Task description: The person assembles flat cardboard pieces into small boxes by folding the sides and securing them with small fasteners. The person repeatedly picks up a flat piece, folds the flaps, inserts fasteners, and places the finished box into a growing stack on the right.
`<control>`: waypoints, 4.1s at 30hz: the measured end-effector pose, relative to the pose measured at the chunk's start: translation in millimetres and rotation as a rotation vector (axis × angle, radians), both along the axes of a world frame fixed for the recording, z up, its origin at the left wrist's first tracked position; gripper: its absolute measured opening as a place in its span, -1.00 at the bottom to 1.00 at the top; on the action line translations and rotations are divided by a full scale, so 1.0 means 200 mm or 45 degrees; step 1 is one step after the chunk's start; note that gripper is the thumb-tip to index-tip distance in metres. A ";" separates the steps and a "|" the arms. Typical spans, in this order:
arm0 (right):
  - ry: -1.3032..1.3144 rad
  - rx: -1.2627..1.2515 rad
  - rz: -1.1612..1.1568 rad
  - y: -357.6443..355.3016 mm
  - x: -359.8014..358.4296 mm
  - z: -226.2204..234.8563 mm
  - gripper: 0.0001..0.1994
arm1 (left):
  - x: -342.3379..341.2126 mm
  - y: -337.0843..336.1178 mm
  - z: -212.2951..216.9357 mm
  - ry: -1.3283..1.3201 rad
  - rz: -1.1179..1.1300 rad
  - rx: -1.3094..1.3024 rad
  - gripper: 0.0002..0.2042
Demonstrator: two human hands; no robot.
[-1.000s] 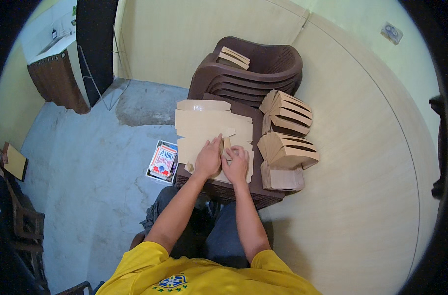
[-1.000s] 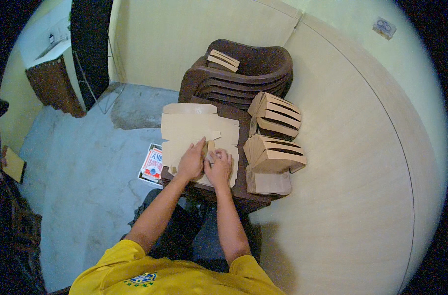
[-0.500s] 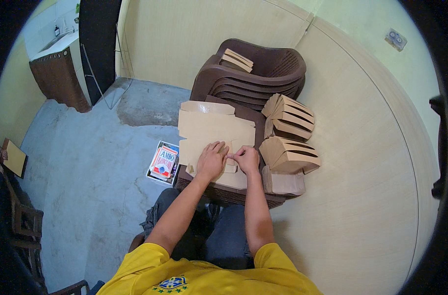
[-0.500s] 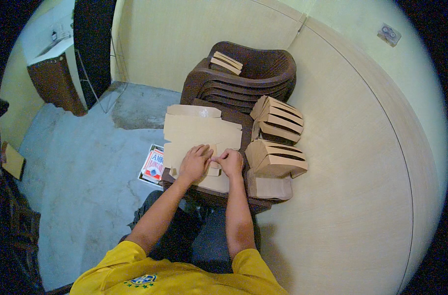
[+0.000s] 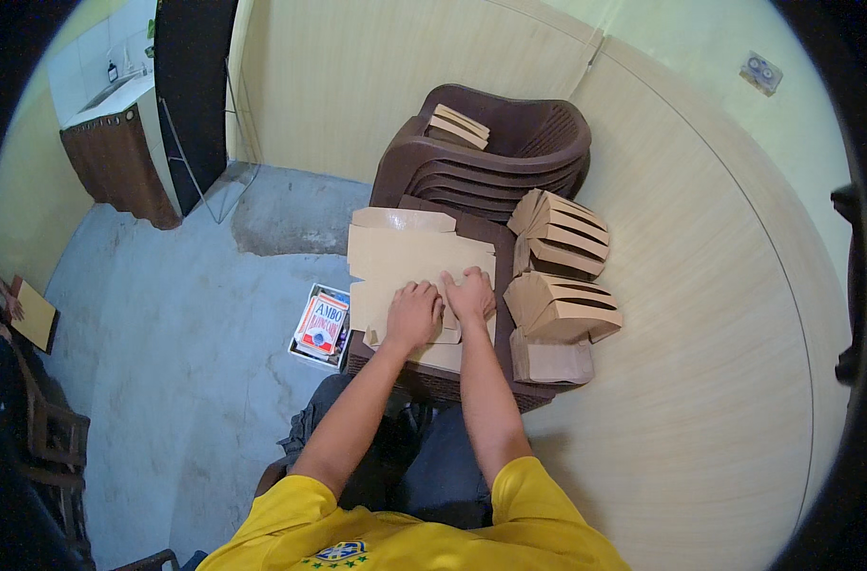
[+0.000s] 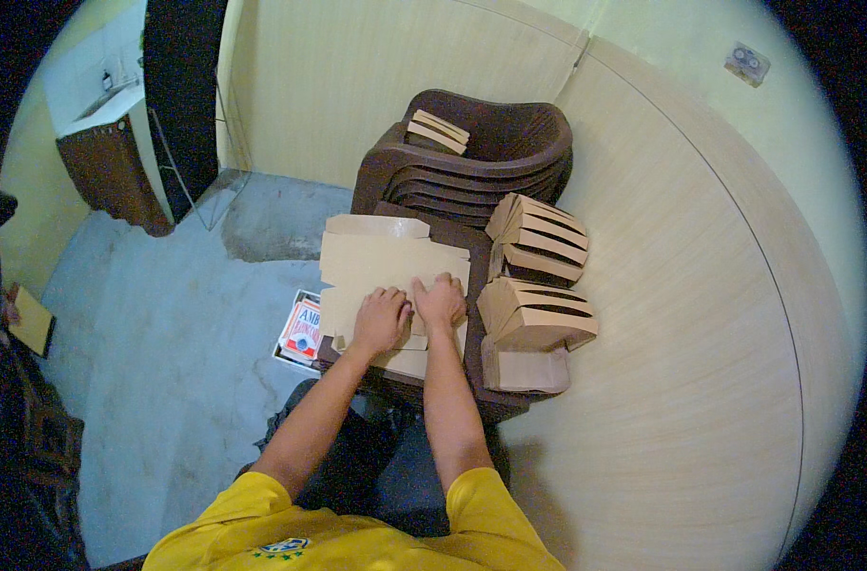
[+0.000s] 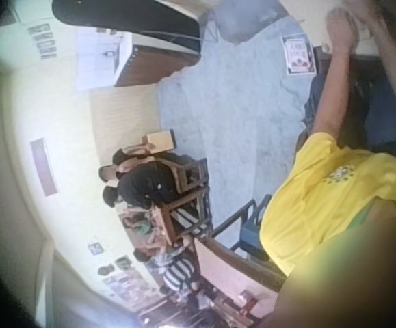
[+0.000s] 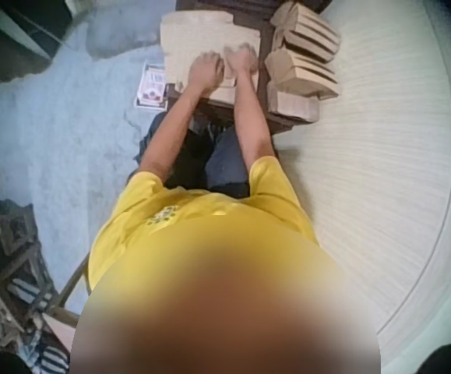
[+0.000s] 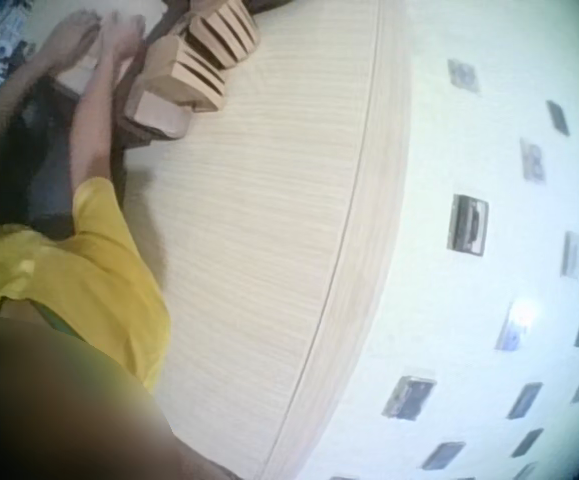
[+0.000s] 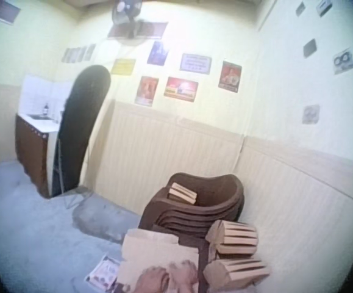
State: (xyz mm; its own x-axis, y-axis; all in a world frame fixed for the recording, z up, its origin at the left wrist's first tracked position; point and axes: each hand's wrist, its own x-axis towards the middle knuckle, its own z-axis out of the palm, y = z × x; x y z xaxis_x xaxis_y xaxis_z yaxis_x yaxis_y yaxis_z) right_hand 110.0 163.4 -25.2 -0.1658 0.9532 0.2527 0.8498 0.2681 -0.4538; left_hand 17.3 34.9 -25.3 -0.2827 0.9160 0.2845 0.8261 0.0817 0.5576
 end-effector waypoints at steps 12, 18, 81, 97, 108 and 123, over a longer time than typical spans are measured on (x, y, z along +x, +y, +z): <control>0.571 -0.217 0.353 0.13 -0.02 -0.04 -0.74 | -0.02 0.13 -0.06 0.050 0.241 0.160 -0.33; 0.541 -0.142 0.647 0.03 0.12 -0.06 -0.78 | -0.13 0.09 -0.05 0.004 0.011 0.093 -0.56; 0.561 -0.401 0.449 0.24 0.07 0.03 -0.67 | -0.22 0.40 -0.10 0.087 0.064 0.053 -0.63; 0.036 -0.043 0.097 0.32 -0.06 -0.02 -0.40 | -0.25 0.40 -0.13 0.125 0.022 0.046 -0.57; 0.365 -0.179 0.098 0.55 -0.10 -0.06 -0.70 | -0.23 0.40 0.02 -0.229 0.130 0.001 -0.20; 0.704 -0.491 0.380 0.56 -0.12 -0.07 -0.70 | -0.22 0.36 0.01 -0.099 0.077 0.083 -0.12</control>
